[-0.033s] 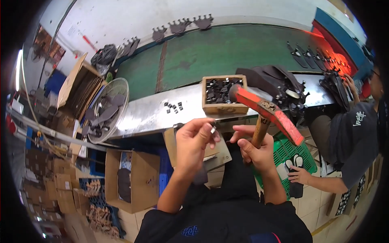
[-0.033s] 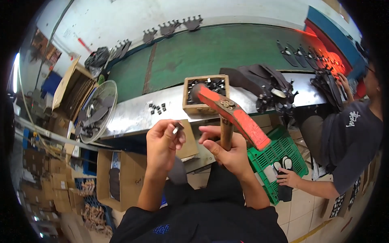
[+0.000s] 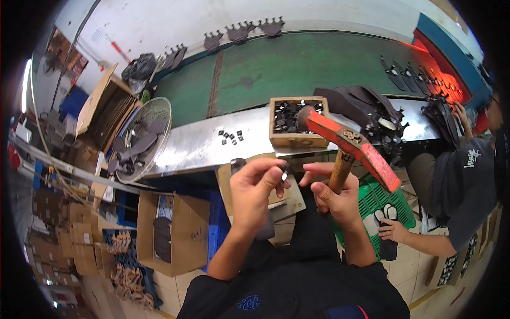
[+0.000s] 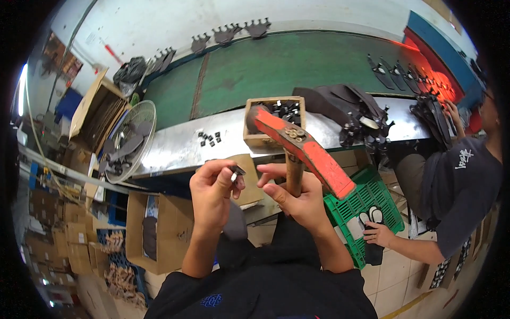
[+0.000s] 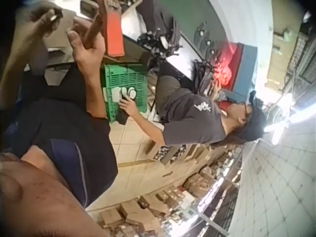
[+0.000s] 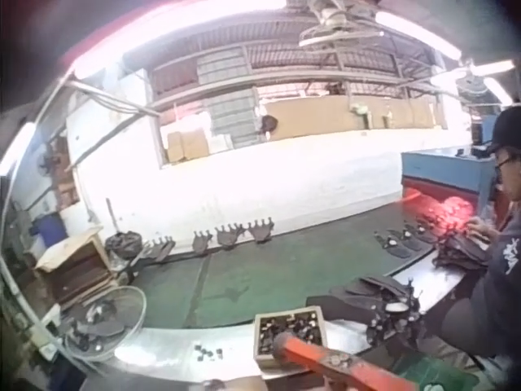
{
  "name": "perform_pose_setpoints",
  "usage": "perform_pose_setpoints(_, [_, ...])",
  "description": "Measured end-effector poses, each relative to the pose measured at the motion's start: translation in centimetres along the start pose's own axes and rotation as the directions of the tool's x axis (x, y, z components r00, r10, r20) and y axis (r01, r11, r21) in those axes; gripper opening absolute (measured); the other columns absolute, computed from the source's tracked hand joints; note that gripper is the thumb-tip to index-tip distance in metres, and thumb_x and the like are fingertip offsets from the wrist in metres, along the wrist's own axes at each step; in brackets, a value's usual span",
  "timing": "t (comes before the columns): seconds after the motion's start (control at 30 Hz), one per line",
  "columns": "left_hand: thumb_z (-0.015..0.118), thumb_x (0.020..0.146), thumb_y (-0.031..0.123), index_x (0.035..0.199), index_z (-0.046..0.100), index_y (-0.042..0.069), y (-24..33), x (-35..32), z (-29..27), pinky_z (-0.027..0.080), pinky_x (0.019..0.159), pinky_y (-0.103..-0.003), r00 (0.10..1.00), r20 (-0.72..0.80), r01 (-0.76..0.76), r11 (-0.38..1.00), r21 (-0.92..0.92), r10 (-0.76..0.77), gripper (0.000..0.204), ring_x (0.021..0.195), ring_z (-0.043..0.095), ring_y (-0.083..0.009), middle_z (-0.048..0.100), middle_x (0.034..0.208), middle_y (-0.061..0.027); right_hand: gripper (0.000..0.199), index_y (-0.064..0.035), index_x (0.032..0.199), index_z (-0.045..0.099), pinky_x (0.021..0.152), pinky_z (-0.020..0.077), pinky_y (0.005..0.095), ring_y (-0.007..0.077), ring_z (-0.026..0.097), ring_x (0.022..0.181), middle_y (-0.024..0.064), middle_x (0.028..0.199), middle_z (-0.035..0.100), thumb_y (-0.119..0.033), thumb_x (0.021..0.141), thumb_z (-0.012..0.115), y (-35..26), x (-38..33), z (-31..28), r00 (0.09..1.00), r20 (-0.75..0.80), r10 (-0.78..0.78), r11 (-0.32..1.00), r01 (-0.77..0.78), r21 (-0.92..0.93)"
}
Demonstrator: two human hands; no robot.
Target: Attaching small plastic components to shoe soles using a hammer.
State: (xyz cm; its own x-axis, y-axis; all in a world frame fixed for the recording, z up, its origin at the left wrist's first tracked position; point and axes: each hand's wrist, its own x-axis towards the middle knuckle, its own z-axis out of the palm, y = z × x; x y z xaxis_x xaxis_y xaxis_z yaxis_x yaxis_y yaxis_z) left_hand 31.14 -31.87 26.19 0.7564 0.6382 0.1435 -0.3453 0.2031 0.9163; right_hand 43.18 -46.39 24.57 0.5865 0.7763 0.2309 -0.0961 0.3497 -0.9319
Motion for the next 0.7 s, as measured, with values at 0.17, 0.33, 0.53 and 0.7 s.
perform_pose_setpoints(0.17, [0.076,0.086,0.003,0.106,0.071,-0.001,1.1,-2.7,-4.0,0.048,0.058,-0.023,0.830,0.150,-0.530,0.675,0.513,0.538,0.021,0.074,0.062,-0.0132,0.067,0.100,-0.0101,0.021,0.0054,0.109,0.066,0.042,0.0369,0.0204,0.0044,0.052,0.051,0.0101,0.091,0.068,-0.003,0.090,0.072,0.2,1.1,5.7,0.993,0.118,0.026,0.999,-0.021,-0.044])
perform_pose_setpoints(0.33, [0.080,0.085,0.019,0.126,0.061,0.007,-2.5,-0.8,-10.3,0.050,0.089,-0.035,0.814,-0.163,-0.286,0.629,0.723,0.558,0.047,0.102,0.063,-0.0271,0.066,0.110,-0.0130,0.017,0.0032,0.103,0.067,0.045,0.0412,0.0210,0.0054,0.056,0.054,0.0065,0.090,0.067,0.001,0.087,0.072,4.4,3.1,7.2,0.991,0.131,0.013,0.992,0.004,-0.127])
perform_pose_setpoints(0.53, [0.075,0.088,0.027,0.127,0.060,0.008,-9.1,2.8,-17.6,0.040,0.102,-0.046,0.955,0.105,-0.219,0.418,0.882,0.278,0.046,0.111,0.062,-0.0296,0.068,0.116,-0.0153,0.021,0.0004,0.098,0.071,0.052,0.0379,0.0275,0.0077,0.043,0.055,0.0018,0.058,0.050,-0.015,0.085,0.076,8.3,8.0,7.9,0.971,0.210,0.116,0.853,0.011,-0.521])
perform_pose_setpoints(0.7, [0.076,0.088,0.027,0.107,0.073,0.008,-8.6,1.3,-17.1,0.031,0.112,-0.049,0.964,-0.036,-0.116,0.536,0.836,0.265,0.027,0.090,0.069,-0.0229,0.075,0.099,-0.0079,0.021,0.0006,0.098,0.068,0.055,0.0399,0.0315,0.0132,0.041,0.058,0.0091,0.061,0.047,-0.017,0.088,0.074,9.9,9.8,7.9,0.948,0.314,0.048,0.806,0.149,-0.573])
